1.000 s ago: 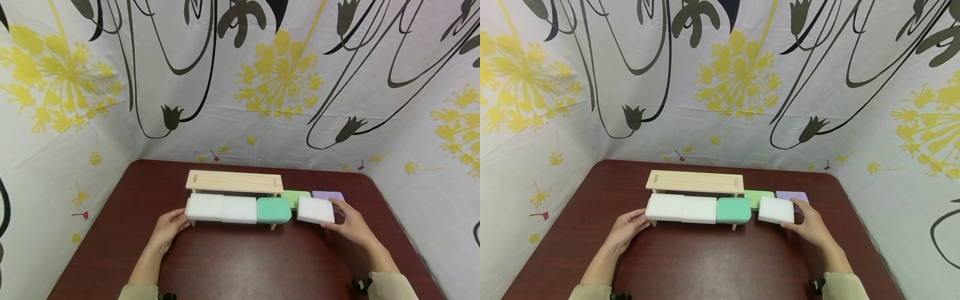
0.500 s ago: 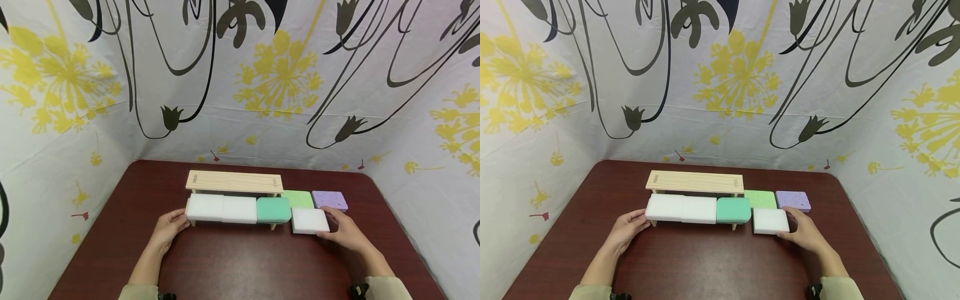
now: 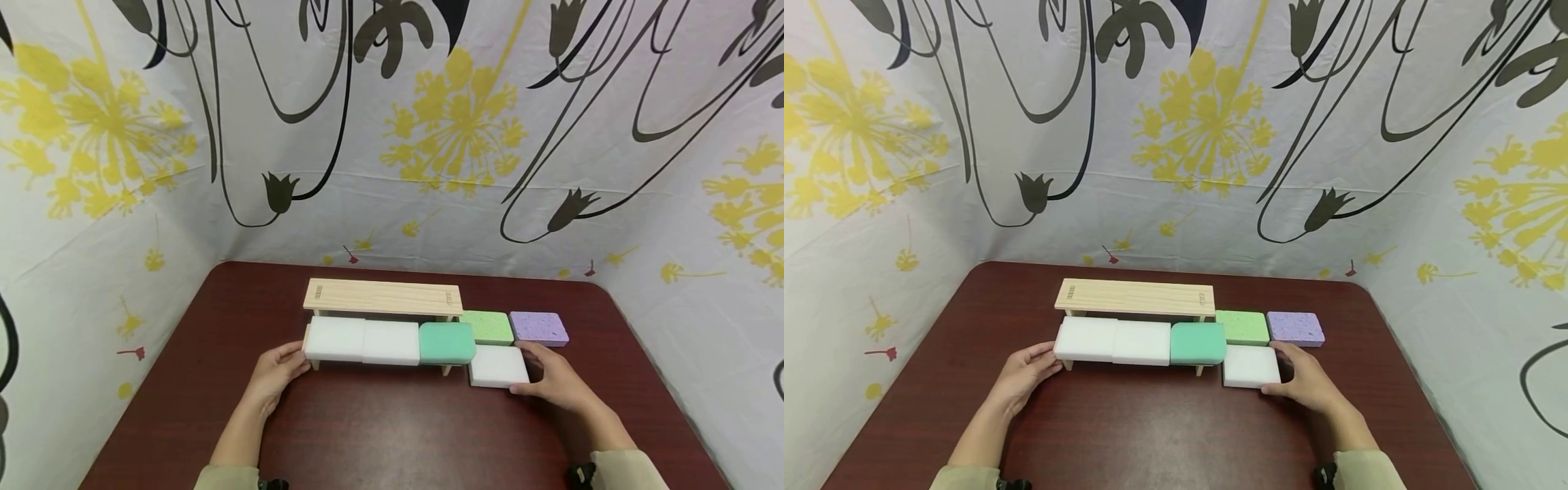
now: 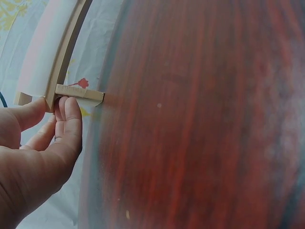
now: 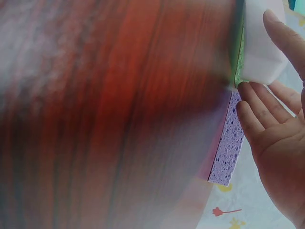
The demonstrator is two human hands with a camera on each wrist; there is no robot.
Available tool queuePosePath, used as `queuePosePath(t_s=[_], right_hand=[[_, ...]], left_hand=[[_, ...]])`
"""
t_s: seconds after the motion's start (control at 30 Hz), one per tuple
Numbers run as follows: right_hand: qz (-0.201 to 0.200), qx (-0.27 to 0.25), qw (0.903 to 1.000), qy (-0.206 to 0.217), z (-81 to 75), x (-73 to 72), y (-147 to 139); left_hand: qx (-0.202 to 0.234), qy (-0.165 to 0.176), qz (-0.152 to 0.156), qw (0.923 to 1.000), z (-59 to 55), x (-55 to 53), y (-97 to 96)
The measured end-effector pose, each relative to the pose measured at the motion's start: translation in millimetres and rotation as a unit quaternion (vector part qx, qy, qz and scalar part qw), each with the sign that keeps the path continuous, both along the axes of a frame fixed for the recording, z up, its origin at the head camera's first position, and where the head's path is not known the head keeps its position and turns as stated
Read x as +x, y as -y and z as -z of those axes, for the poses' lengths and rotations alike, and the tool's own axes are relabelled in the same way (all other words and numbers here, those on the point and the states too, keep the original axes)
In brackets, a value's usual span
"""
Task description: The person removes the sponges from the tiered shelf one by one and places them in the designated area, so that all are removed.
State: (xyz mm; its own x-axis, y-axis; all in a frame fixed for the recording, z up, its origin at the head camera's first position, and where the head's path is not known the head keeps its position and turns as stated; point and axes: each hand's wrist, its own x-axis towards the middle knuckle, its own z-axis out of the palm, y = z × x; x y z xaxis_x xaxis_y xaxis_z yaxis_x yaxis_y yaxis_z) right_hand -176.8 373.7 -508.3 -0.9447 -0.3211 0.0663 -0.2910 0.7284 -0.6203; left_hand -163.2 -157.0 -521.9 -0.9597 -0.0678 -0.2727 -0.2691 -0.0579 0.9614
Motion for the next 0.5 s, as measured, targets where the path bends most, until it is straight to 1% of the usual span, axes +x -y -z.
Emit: queuePosePath(t_s=[0.2, 0.3, 0.5], right_hand=[[0.001, -0.005, 0.9999, -0.011, -0.3, -0.2, 1.0], [0.004, 0.003, 0.9998, -0.020, -1.4, -1.0, 1.8], [0.016, 0.006, 0.9996, -0.023, -9.8, -4.2, 12.4]], left_hand=[[0.000, 0.001, 0.001, 1.0000, -1.0, 0.3, 0.5], [0.000, 0.002, 0.002, 1.0000, -0.8, -0.1, 0.7], [0.002, 0.001, 0.000, 1.0000, -1.1, 0.0, 0.1]])
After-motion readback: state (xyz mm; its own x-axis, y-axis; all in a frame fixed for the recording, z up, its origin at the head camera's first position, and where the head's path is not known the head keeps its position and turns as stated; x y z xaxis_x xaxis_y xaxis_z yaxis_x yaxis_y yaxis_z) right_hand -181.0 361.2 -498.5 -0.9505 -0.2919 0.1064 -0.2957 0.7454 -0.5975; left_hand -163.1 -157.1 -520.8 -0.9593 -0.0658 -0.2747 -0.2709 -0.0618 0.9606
